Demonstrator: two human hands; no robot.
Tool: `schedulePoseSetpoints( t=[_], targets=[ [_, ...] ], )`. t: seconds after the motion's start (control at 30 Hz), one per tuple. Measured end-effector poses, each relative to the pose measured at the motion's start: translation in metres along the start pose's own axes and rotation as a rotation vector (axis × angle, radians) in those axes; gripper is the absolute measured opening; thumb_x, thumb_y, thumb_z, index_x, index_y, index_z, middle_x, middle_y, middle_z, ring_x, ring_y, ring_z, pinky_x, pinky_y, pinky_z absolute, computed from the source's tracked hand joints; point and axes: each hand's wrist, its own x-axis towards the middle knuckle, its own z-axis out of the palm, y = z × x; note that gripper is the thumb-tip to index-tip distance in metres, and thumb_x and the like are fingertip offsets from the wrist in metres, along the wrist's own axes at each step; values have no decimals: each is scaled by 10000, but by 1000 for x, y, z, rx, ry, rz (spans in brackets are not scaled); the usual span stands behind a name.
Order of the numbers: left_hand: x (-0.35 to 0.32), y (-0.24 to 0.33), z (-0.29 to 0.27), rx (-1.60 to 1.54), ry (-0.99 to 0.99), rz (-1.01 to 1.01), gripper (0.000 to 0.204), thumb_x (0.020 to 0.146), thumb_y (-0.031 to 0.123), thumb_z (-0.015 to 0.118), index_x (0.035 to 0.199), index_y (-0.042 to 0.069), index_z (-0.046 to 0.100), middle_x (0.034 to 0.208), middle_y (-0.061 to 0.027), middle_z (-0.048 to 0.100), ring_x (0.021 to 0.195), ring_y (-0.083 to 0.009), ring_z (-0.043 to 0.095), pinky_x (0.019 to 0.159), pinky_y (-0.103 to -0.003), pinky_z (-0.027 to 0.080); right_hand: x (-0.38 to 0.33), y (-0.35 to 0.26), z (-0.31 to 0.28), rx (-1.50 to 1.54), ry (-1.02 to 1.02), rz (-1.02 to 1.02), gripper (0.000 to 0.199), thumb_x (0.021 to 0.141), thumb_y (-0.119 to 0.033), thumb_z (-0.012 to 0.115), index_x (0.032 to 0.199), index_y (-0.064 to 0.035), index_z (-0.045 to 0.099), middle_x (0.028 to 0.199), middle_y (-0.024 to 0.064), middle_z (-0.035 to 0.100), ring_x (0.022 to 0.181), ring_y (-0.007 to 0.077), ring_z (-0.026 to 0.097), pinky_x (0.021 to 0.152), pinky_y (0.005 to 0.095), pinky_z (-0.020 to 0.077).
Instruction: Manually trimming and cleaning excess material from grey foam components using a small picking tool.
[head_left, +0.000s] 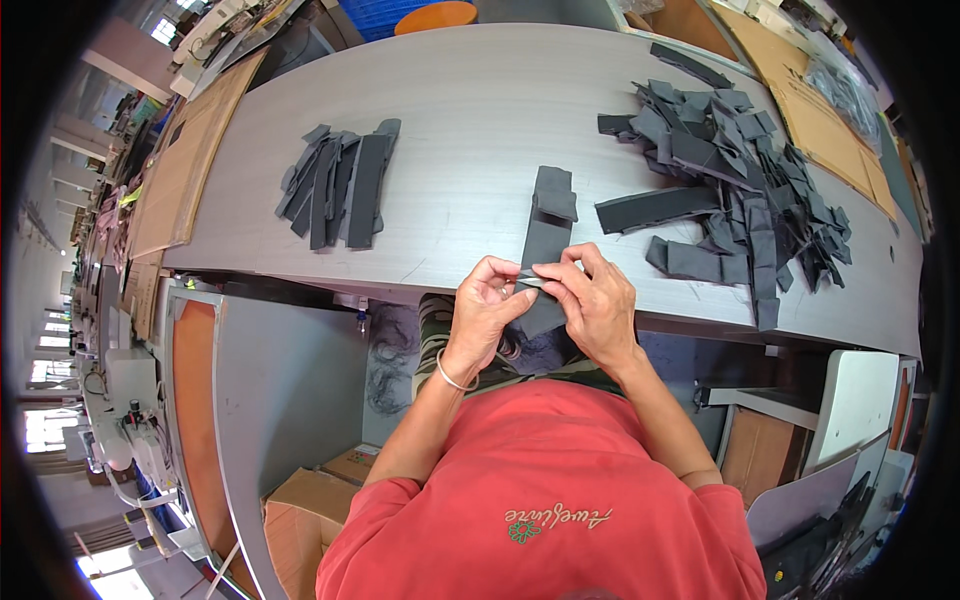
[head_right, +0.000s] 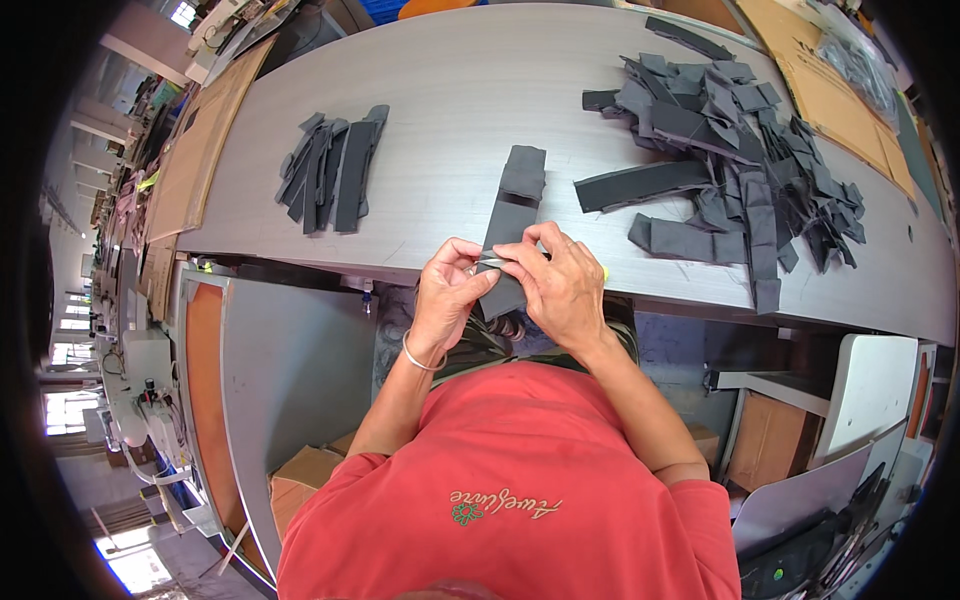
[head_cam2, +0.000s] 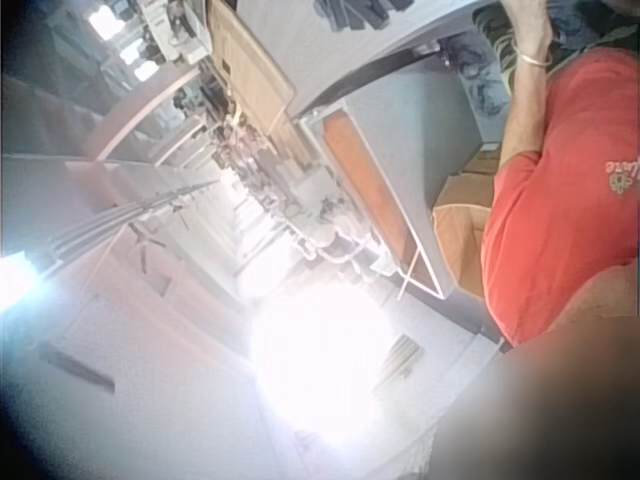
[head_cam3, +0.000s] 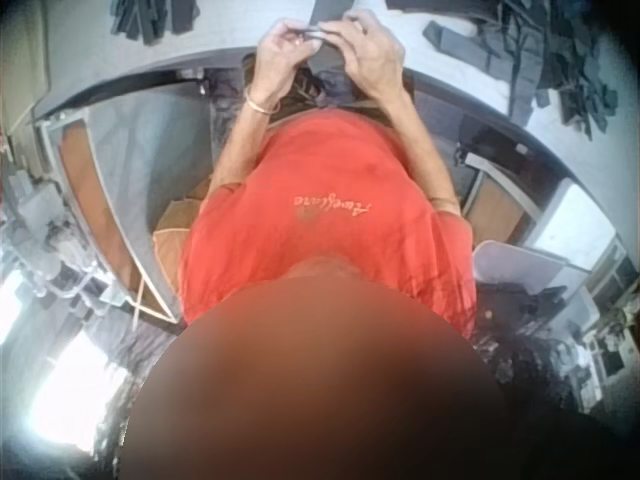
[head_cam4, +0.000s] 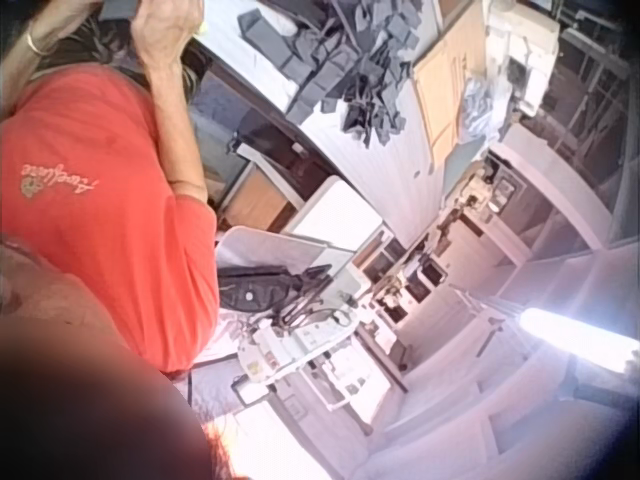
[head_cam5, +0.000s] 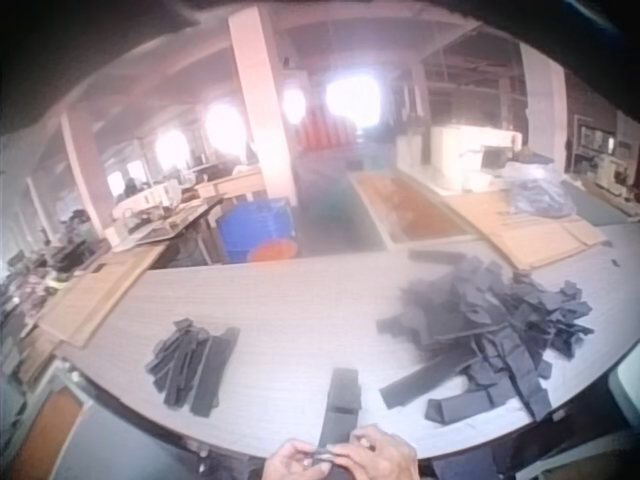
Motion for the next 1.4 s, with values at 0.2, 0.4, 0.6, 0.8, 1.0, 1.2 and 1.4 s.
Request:
schedulePoseSetpoints(
  t=[0.2,0.4,0.6,0.8,1.0,1.2,1.4],
  targets=[
    [-2,1,5,8,12,49,277,785,-132,612,983,26,500,1110,-106,529,1051,-138,538,864,-259,478,-4,4,-1,200,-74,264,174,829,-168,666,1002,-146,674,951,62,582,782,246,608,693,352,473],
    [-4,-9,10,517,-61,199,269,800,-57,629,1028,32,520,1342,-164,412,1208,-188,467,966,-304,433,-12,7,7,625,-197,498,478,823,-224,717,1230,-89,506,1046,90,544,1013,197,537,841,304,447],
    [1,-3,6,173,-100,35,359,894,85,597,1213,64,436,1377,-150,395,1176,-150,458,947,-278,404,-12,9,1,940,-157,628,451,834,-145,705,1231,-69,504,1092,60,521,1091,151,480,916,297,423],
    [23,16,7,193,-71,-80,556,913,131,598,1388,16,331,1124,-84,567,1011,-118,556,833,-254,461,-12,4,1,1113,-190,613,397,855,-73,639,1227,-32,505,1167,92,546,1137,167,486,966,312,402],
    [35,12,8,438,-41,-49,610,839,83,675,1345,-59,365,1044,-78,570,937,-129,593,785,-242,503,-16,16,11,1131,-132,629,381,847,-5,578,1217,-26,494,1161,100,548,1139,165,483,982,309,378],
    [41,23,31,397,10,39,640,799,6,693,1317,-48,321,1010,-118,628,867,-152,624,777,-274,500,-13,14,11,1138,-85,636,391,842,15,559,1221,-33,479,1115,97,568,1061,158,530,927,282,407],
    [47,19,20,241,-122,-104,591,814,9,645,1296,2,302,1093,-199,618,925,-217,646,764,-275,486,-11,30,10,845,30,571,390,847,26,561,1221,-66,503,989,96,622,933,138,580,830,273,451]
  ],
)
